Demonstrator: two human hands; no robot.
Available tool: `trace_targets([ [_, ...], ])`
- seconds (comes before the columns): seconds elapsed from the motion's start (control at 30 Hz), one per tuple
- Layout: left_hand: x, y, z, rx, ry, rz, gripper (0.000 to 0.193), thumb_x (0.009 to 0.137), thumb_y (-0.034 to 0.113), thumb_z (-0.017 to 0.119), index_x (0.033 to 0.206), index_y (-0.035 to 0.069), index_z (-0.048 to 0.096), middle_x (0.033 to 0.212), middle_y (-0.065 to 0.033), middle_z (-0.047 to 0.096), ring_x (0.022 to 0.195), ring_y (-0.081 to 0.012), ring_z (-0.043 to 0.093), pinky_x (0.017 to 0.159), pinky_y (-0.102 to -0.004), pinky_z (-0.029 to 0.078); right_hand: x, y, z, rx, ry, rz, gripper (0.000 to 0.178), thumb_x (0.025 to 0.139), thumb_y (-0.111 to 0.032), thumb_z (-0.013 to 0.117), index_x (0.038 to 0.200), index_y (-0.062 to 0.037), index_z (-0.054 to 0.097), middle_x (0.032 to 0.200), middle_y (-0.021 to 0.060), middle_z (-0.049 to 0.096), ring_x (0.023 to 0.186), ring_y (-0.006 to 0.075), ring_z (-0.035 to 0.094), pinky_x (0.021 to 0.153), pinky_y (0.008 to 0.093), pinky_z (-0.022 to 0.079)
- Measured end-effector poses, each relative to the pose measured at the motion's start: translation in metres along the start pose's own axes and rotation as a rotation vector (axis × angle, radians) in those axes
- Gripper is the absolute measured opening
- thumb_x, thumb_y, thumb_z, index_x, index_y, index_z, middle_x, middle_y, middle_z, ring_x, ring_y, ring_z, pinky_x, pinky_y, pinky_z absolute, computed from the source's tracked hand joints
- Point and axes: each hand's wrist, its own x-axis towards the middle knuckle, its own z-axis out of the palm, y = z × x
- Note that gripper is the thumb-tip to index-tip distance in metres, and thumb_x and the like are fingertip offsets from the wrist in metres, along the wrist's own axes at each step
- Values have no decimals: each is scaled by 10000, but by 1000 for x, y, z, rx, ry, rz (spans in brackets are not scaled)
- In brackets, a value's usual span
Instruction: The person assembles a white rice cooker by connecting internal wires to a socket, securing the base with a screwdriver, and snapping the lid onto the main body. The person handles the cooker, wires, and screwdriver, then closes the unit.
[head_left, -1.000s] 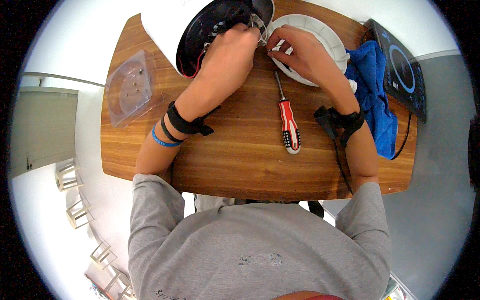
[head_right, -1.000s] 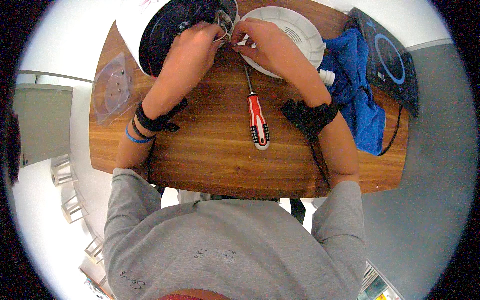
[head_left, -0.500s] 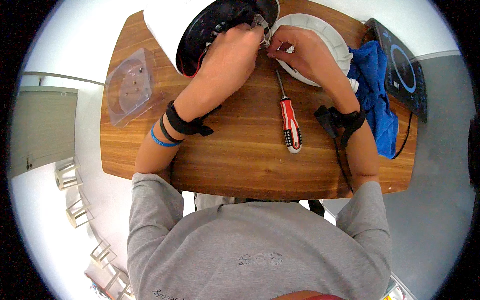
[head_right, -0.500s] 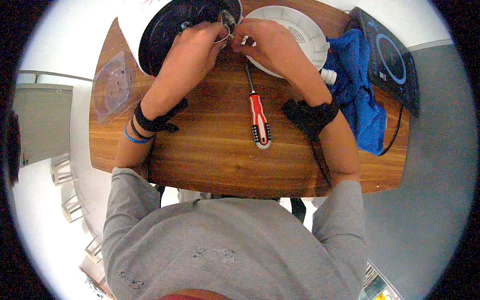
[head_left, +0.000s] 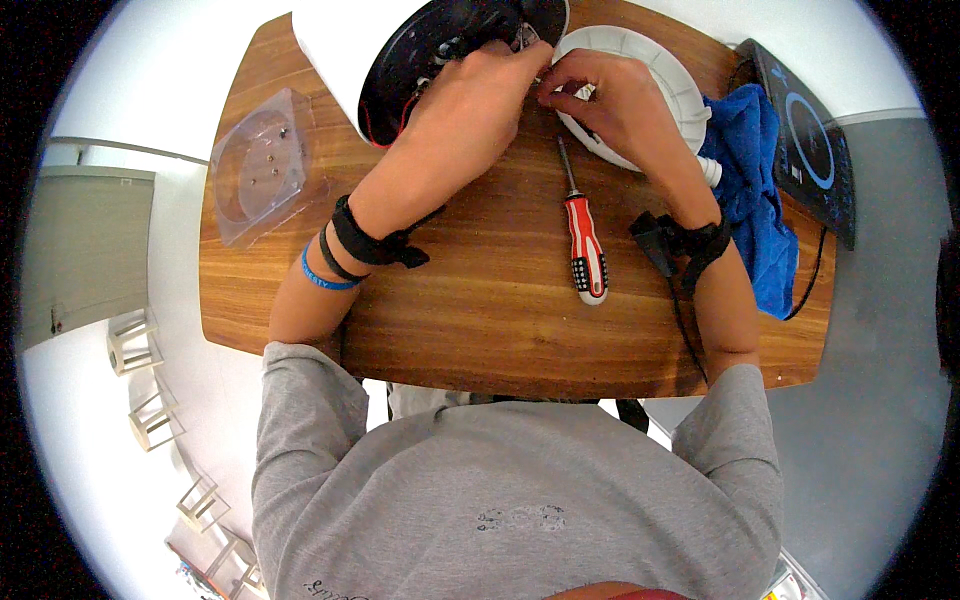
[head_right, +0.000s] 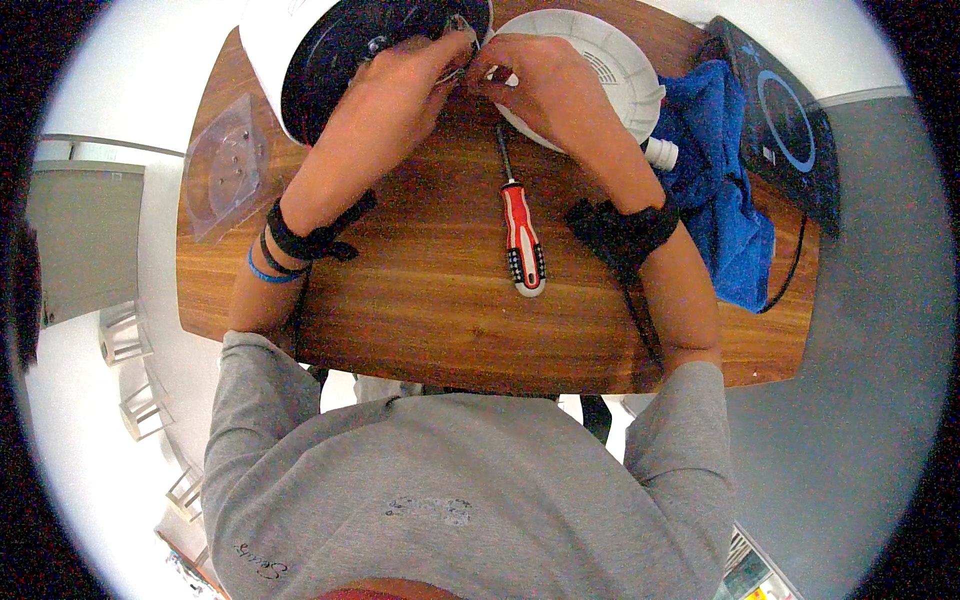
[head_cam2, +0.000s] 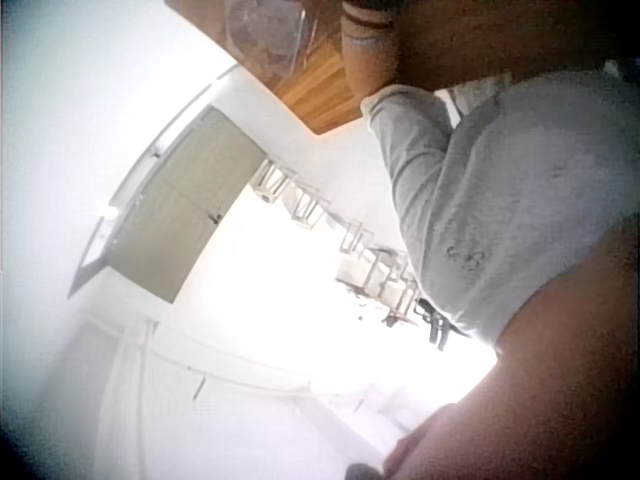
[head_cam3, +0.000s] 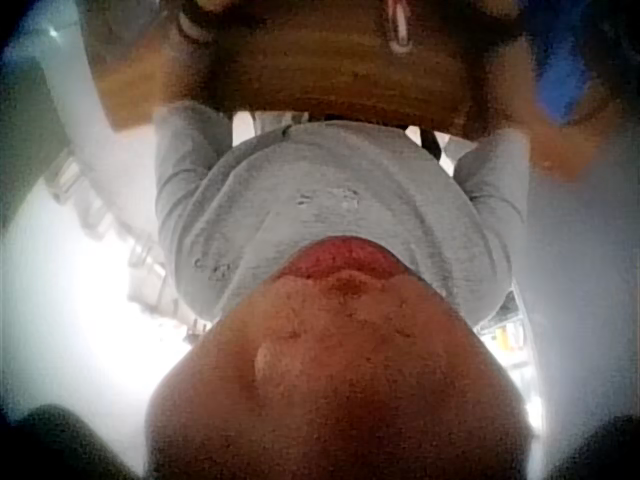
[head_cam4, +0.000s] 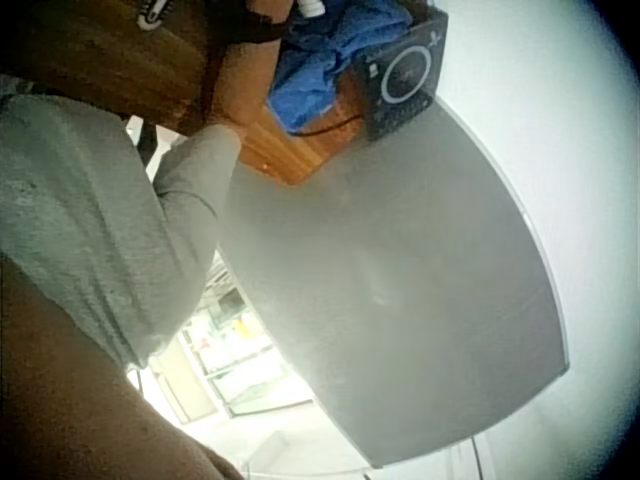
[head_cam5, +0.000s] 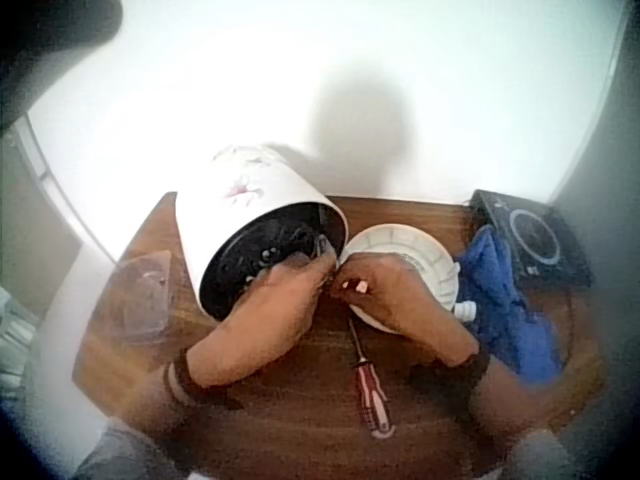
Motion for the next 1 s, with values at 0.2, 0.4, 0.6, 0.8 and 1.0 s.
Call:
trace_targets([
  [0.2,-1,-8,6,-27,16,-6,202,986,53,683,1185,62,649,1014,-254,747,992,-502,715,838,-605,577,1,-6,-1,39,28,35,161,909,-134,824,1045,-76,760,975,121,798,900,315,800,806,434,634],
  [0.4,2,-5,5,7,8,-58,198,982,37,679,1172,66,631,943,-252,750,938,-511,721,810,-620,582,2,-10,0,70,39,59,269,910,-140,841,1114,-84,676,990,115,796,900,314,800,803,443,634],
  [0.6,3,-6,4,18,4,-51,204,979,35,682,1170,67,616,921,-247,749,912,-509,724,783,-623,584,1,-8,3,68,35,69,279,901,-150,859,1098,-94,669,976,106,790,910,316,798,788,460,624],
  [0.8,2,-5,1,46,-12,-48,196,982,38,679,1165,74,619,919,-246,753,902,-506,729,779,-625,586,0,-12,4,74,32,59,272,895,-168,870,1074,-105,676,968,98,788,902,312,794,779,461,618],
  [1.0,3,-2,2,79,-18,-82,211,983,35,673,1180,68,604,923,-249,754,903,-509,730,784,-631,588,-1,-6,8,47,18,64,268,894,-206,873,1066,-122,685,949,91,791,902,324,792,770,469,615],
])
